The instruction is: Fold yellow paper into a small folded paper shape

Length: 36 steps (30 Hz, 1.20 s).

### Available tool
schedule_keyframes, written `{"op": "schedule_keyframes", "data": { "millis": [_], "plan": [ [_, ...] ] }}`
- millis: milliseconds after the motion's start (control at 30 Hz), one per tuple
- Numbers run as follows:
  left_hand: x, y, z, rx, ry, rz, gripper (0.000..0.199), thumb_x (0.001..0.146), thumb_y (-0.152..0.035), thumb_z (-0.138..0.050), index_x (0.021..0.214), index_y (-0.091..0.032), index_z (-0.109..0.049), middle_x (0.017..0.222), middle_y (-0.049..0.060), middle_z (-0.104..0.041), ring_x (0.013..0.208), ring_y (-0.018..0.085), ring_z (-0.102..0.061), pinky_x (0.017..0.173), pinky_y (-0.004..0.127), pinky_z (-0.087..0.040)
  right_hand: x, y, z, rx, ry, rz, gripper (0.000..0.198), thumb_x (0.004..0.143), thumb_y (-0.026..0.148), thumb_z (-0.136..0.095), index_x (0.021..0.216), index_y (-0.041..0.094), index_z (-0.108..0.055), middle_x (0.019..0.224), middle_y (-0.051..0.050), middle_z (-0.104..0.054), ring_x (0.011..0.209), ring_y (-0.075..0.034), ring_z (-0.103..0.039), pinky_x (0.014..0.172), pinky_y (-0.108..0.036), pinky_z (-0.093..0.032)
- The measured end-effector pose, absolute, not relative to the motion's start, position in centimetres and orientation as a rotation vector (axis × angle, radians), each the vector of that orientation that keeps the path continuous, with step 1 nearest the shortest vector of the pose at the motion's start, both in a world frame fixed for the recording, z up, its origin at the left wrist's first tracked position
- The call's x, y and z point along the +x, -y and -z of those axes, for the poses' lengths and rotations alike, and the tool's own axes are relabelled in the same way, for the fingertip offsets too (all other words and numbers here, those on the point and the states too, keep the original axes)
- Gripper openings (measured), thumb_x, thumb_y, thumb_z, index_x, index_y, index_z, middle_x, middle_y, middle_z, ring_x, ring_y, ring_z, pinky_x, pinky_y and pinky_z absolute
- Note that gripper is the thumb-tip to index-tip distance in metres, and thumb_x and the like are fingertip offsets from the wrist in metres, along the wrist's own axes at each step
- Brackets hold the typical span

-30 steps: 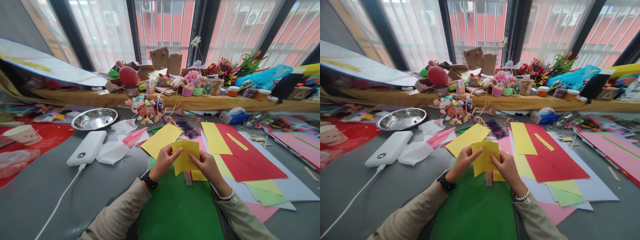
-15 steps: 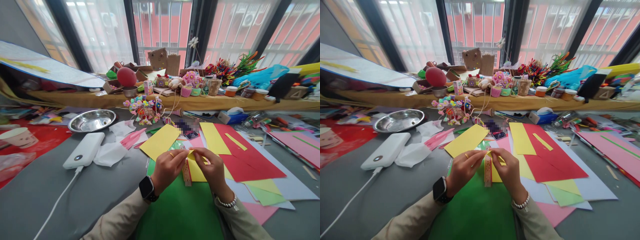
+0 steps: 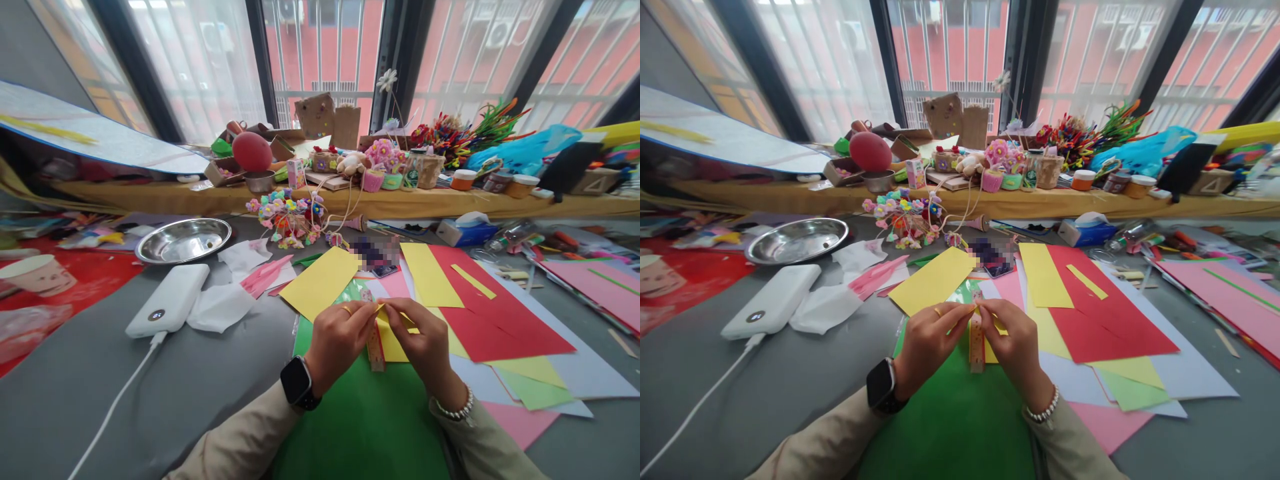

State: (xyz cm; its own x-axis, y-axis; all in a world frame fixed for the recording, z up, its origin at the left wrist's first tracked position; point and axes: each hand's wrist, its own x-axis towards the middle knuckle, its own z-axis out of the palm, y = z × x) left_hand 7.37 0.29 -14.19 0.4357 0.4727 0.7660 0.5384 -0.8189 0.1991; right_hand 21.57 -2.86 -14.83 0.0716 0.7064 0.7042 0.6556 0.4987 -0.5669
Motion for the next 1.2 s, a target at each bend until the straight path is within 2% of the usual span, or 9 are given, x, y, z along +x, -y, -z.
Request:
{"op": "schedule_keyframes", "data": {
  "millis": [367, 1200],
  "plan": [
    [7.31, -0.23, 14.11, -2.549, 0.835, 1.282, 0.015, 0.077, -0.018, -0.049, 0.089, -0.018, -0.059, 0.074, 0.001, -0.064, 0.063, 0.011, -0.058, 0.055, 0.021, -0.043, 21.53, 3.02, 14.67, -1.238, 1.629, -0.09, 0.015, 0.077, 0.018, -0.046, 0.084, 0.021, -0.058, 0.081, -0.002, -0.063, 0.077, -0.016, -0.058, 0.068, -0.028, -0.046],
    [7.29, 0.02, 13.93, -2.434, 0.756, 1.198, 0.015, 0.077, -0.017, -0.049, 0.089, -0.015, -0.058, 0.074, 0.004, -0.064, 0.06, 0.012, -0.057, 0.053, 0.024, -0.043, 21.36, 3.12, 14.57, -1.163, 1.63, -0.082, 0.018, 0.074, 0.013, -0.047, 0.086, 0.022, -0.057, 0.085, -0.003, -0.063, 0.082, -0.017, -0.057, 0.073, -0.031, -0.046]
  ]
}}
